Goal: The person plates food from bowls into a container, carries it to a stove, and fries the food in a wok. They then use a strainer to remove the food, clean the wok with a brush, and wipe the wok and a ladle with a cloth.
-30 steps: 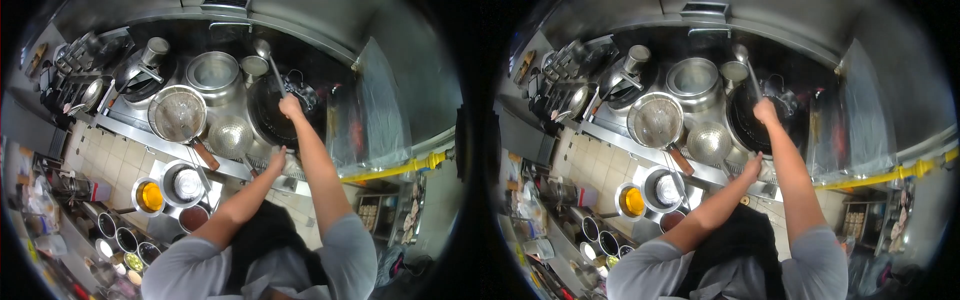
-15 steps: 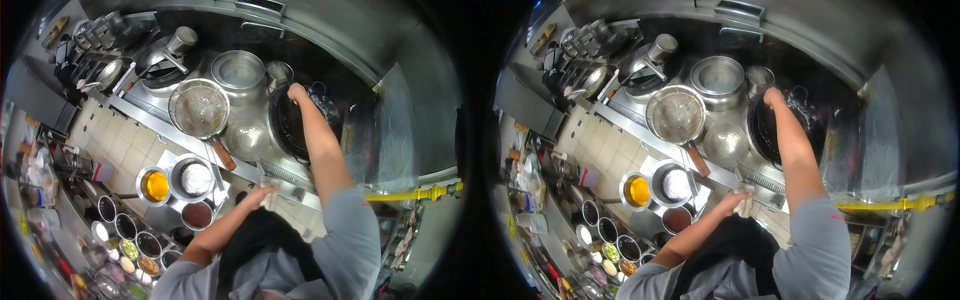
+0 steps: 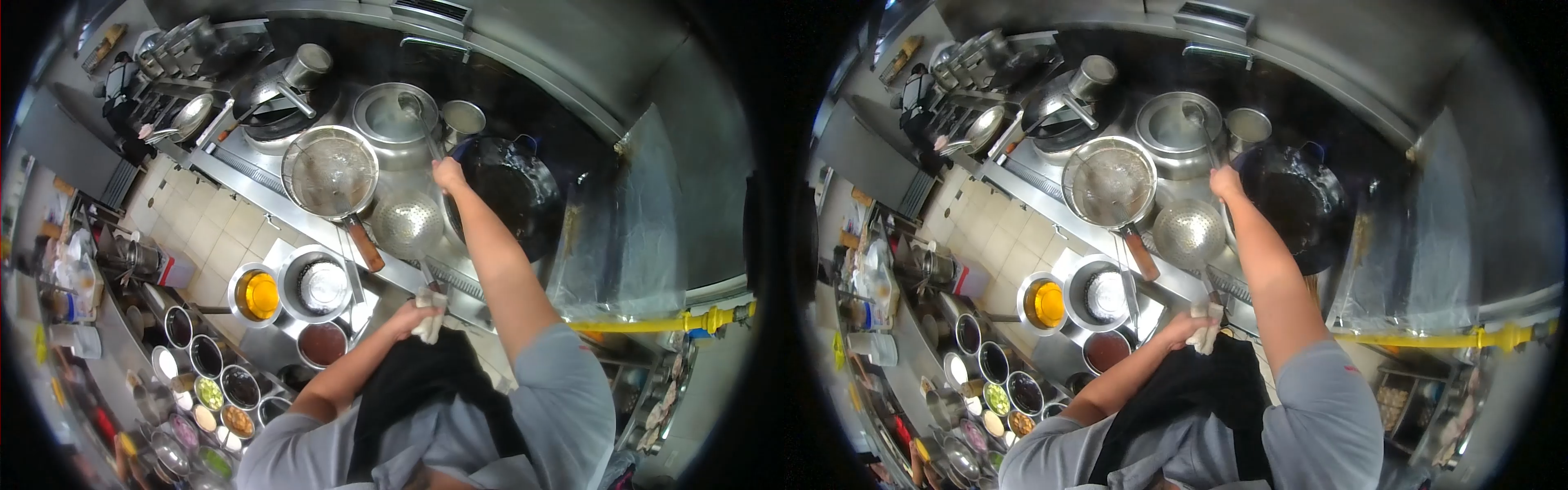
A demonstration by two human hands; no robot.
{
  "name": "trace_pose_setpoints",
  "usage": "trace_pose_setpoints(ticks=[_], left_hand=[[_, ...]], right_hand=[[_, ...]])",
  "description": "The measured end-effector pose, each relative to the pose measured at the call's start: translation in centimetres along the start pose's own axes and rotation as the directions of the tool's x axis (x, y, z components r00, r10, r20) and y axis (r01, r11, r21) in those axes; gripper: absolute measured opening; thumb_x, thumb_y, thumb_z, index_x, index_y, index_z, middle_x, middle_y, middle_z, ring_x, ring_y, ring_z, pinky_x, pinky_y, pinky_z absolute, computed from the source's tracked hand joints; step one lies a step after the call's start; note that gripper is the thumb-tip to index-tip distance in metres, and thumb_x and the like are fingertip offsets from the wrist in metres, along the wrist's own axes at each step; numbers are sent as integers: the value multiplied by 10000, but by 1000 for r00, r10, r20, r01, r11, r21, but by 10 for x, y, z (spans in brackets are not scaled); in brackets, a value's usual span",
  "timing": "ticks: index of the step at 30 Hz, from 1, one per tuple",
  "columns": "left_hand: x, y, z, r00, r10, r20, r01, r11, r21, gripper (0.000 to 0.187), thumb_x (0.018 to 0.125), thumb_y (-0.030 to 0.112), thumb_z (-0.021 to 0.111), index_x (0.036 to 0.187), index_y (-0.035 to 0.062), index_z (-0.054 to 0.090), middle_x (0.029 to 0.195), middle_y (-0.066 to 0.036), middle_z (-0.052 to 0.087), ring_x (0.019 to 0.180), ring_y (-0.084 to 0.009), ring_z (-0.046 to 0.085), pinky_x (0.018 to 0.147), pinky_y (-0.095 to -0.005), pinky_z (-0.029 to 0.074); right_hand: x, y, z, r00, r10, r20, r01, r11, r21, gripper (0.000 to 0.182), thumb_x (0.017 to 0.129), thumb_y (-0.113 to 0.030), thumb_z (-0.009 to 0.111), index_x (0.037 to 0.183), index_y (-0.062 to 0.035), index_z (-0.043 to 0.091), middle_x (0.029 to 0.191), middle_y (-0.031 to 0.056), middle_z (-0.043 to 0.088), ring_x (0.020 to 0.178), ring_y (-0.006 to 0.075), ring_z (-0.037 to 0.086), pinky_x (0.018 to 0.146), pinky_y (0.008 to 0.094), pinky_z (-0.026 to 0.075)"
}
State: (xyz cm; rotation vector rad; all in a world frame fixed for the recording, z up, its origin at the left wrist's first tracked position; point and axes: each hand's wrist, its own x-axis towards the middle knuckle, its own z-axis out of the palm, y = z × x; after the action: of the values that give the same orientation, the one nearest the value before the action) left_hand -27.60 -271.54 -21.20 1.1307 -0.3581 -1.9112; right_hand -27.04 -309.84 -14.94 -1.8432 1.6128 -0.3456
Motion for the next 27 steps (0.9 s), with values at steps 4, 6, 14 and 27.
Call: trace_pose_setpoints(ticks=[4, 6, 14, 27], left_hand=[[-24, 2, 4, 979, 145, -147, -131, 987, 96, 438, 879, 153, 761, 1249, -32, 616, 1080, -133, 702, 954, -249, 703, 846, -381, 573], [-36, 1, 3, 957, 201, -210, -162, 969, 188, 431, 882, 146, 747, 1244, -43, 608, 1068, -145, 705, 921, -256, 713, 821, -385, 584], [-91, 26, 47, 959, 218, -182, -239, 966, -97, 459, 902, 140, 646, 1288, -82, 535, 1077, -235, 709, 851, -341, 731, 721, -456, 632], [-63, -69, 111, 981, 58, -184, -76, 993, -94, 413, 915, 188, 694, 1233, -37, 559, 1002, -178, 700, 806, -305, 715, 681, -442, 611]], right_hand=[[13, -16, 5, 855, 36, 518, -436, 590, 679, 317, 1082, -272, 499, 961, 19, 539, 653, 43, 516, 418, 136, 426, 361, 277, 361], [7, -22, -15, 663, -28, 749, -749, -26, 662, 294, 1077, -258, 514, 1031, 31, 488, 633, -11, 440, 426, 82, 412, 344, 201, 308], [-79, 31, -96, 662, -261, 702, -747, -155, 647, 334, 1068, -254, 538, 1133, 62, 453, 678, -3, 456, 450, 70, 426, 351, 186, 348], [-273, 197, -240, 736, -107, 669, -676, -55, 735, 271, 1070, -250, 555, 1010, 5, 487, 701, 6, 476, 468, 71, 420, 355, 193, 335]])
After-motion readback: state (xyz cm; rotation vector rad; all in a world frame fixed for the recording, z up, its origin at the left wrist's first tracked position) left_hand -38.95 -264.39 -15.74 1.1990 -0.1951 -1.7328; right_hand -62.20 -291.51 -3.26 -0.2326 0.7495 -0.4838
